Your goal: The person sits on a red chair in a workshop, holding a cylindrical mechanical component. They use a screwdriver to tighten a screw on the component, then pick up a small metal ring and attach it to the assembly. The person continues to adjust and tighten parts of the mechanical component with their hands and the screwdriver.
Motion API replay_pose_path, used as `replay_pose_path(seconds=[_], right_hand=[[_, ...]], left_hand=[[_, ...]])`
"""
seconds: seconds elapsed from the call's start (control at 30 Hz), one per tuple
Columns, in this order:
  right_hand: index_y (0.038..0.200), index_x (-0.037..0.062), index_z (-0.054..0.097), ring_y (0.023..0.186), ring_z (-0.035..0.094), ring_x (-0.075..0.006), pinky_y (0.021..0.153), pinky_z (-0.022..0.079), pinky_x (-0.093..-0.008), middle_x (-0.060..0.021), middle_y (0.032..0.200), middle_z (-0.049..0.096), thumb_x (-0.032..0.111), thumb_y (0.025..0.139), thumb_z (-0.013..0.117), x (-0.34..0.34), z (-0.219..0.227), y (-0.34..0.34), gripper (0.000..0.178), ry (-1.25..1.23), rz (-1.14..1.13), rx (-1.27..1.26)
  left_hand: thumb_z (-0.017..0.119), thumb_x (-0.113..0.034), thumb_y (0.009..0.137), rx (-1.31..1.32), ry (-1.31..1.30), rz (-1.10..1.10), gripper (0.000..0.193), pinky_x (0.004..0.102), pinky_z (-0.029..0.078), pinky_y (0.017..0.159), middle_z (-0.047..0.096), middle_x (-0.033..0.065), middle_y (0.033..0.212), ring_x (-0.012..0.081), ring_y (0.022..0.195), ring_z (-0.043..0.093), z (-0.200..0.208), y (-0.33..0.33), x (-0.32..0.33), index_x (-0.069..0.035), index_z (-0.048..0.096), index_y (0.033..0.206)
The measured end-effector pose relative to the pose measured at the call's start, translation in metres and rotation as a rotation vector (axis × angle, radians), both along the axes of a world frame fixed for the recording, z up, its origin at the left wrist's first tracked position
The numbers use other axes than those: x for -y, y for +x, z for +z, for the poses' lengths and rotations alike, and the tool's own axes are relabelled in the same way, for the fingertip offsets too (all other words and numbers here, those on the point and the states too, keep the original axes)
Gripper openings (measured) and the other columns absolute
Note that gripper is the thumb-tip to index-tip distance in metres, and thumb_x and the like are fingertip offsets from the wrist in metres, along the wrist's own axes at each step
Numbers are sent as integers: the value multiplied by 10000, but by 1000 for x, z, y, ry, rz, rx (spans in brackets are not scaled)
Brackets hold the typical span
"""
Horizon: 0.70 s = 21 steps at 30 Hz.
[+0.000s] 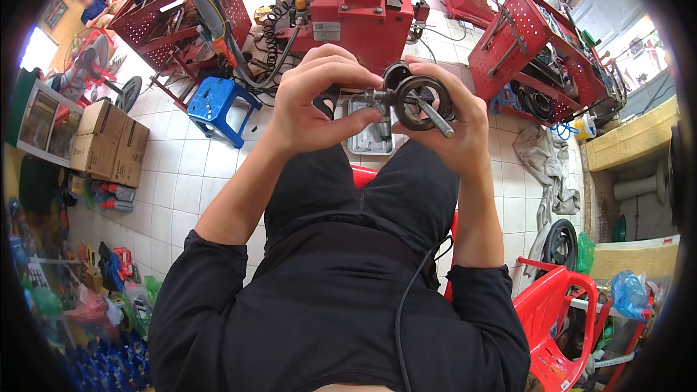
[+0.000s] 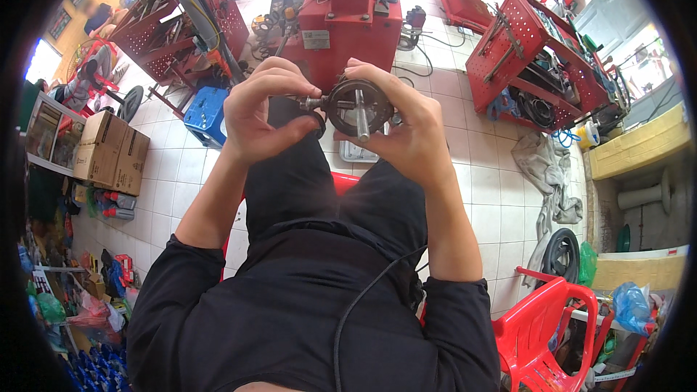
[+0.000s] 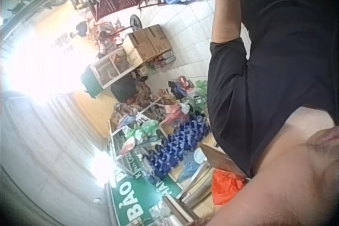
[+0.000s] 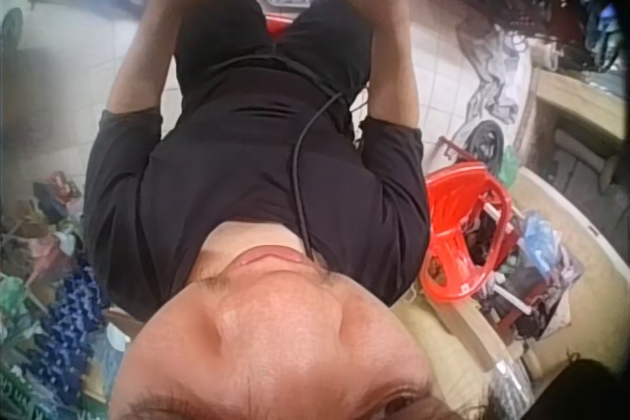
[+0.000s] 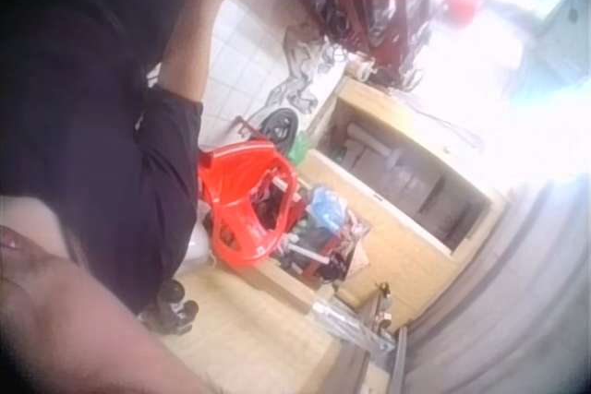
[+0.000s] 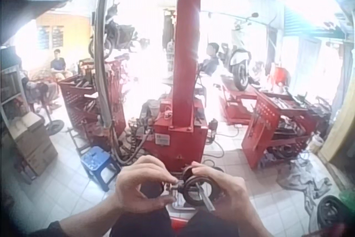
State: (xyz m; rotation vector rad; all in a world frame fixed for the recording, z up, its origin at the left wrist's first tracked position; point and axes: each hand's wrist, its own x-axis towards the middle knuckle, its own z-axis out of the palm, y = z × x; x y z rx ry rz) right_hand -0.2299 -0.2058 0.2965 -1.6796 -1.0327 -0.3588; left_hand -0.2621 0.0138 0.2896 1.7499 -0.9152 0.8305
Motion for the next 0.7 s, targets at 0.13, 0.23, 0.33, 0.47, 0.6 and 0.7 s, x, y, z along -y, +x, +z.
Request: replay_pose_path(seconds=[0.13, 0.23, 0.33, 0.47, 0.6, 0.7], right_hand=[[1212, 61, 598, 1014, 663, -208, 841, 549, -309, -121, 1171, 656, 21, 603, 845, 0, 0, 0, 659, 10, 9, -16], [1212, 66, 599, 1010, 666, -207, 838, 549, -311, -123, 1171, 657, 28, 601, 849, -2, -1, 0, 661, 4, 14, -24], [1211, 69, 601, 1006, 668, -207, 837, 549, -311, -126, 1170, 657, 30, 602, 849, -2, 0, -2, 660, 2, 14, -28], [1215, 65, 597, 1006, 668, -208, 839, 547, -312, -126, 1166, 659, 28, 608, 845, -2, -2, 1, 657, 5, 2, -7], [1221, 55, 591, 1007, 667, -207, 842, 546, -318, -124, 1160, 660, 24, 615, 839, -3, -2, 0, 655, 5, 10, -26], [1226, 48, 588, 1009, 665, -206, 843, 545, -322, -126, 1156, 661, 19, 612, 837, -3, 0, -2, 663, 4, -1, -38]], left_hand=[[759, 8, 675, -45, 48, 58, 283, 302, 462, 759, 660, 89, 878, 207, 867, 581, -3, -1, -5, 20, 672, 945], [753, -28, 706, -89, 53, 79, 239, 292, 457, 761, 641, 92, 860, 196, 863, 576, -1, -4, -5, 24, 673, 925], [752, -97, 732, -128, 70, 107, 230, 289, 455, 770, 620, 98, 874, 194, 867, 573, -1, -4, -6, 22, 672, 912], [780, -241, 720, -180, -61, 95, 328, 312, 448, 811, 594, 123, 978, 213, 920, 567, 0, -6, -4, 8, 674, 905], [819, -332, 648, 100, 49, 258, 431, 347, 428, 871, 574, 145, 1096, 249, 987, 553, 20, -13, 8, -40, 693, 938], [829, -294, 611, 220, 221, 263, 410, 371, 424, 900, 577, 139, 1135, 283, 1027, 553, 36, -15, 26, -100, 716, 954]])
